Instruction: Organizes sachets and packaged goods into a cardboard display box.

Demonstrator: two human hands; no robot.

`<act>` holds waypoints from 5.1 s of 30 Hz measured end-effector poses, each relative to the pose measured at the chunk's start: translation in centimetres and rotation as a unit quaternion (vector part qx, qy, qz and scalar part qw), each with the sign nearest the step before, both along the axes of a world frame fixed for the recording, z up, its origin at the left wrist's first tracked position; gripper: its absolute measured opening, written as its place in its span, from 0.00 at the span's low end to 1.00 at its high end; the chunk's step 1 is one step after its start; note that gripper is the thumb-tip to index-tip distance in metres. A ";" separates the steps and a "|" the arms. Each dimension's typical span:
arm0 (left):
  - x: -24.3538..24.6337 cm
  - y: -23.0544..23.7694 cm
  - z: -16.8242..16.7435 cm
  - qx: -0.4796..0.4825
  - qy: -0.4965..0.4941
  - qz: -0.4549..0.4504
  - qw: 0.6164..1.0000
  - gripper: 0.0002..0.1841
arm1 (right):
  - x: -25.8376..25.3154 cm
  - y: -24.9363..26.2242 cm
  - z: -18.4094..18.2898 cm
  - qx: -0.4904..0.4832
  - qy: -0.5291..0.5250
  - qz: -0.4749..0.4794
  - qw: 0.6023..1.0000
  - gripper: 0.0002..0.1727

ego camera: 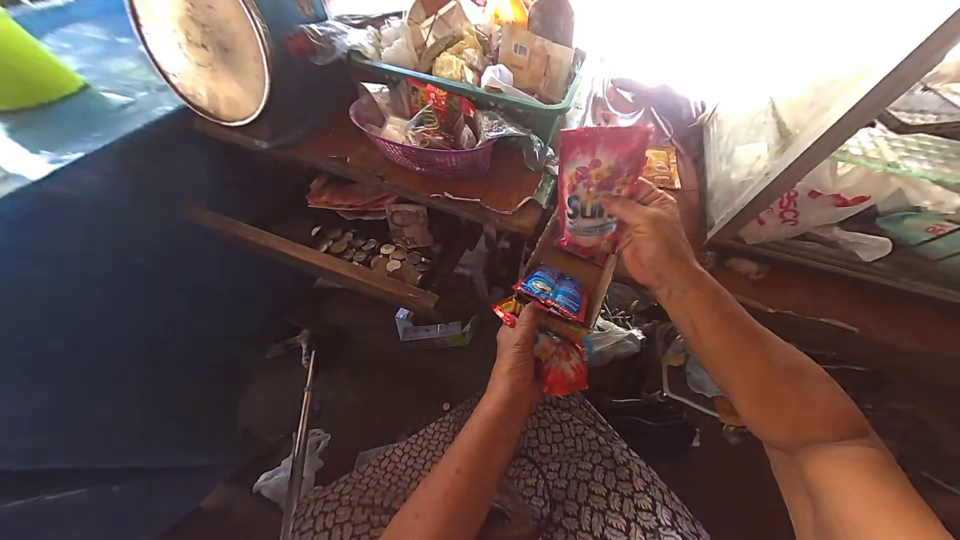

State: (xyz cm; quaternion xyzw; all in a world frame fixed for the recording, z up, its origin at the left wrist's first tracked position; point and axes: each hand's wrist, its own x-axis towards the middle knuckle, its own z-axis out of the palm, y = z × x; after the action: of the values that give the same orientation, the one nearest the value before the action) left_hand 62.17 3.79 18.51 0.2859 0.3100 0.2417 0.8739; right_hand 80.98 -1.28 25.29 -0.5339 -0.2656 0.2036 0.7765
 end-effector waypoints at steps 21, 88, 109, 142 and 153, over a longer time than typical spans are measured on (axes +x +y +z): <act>-0.1 0.1 -0.3 -0.023 -0.007 0.003 1.000 0.14 | 0.0 -1.2 -1.3 -0.220 -0.272 0.164 0.922 0.11; -0.4 0.2 -0.4 -0.011 -0.015 -0.011 1.000 0.15 | 4.0 1.2 0.5 -0.115 -0.085 -0.022 0.990 0.02; -0.4 -0.1 0.1 -0.007 -0.009 -0.004 1.000 0.14 | 6.4 0.1 -0.5 -0.238 -0.283 -0.103 0.923 0.10; -0.2 0.0 0.1 0.003 0.020 -0.012 1.000 0.15 | 5.9 -0.1 -1.9 -0.252 -0.264 -0.059 0.929 0.42; 0.2 -0.4 0.8 0.014 0.019 -0.019 1.000 0.13 | -6.1 -3.8 -2.7 -0.234 -0.626 0.029 0.743 0.41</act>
State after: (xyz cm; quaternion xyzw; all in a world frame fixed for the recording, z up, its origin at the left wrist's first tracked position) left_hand 62.38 3.39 19.32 0.3089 0.3177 0.2238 0.8681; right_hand 74.90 -5.06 22.58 -0.6985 -0.6513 -0.0975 0.2799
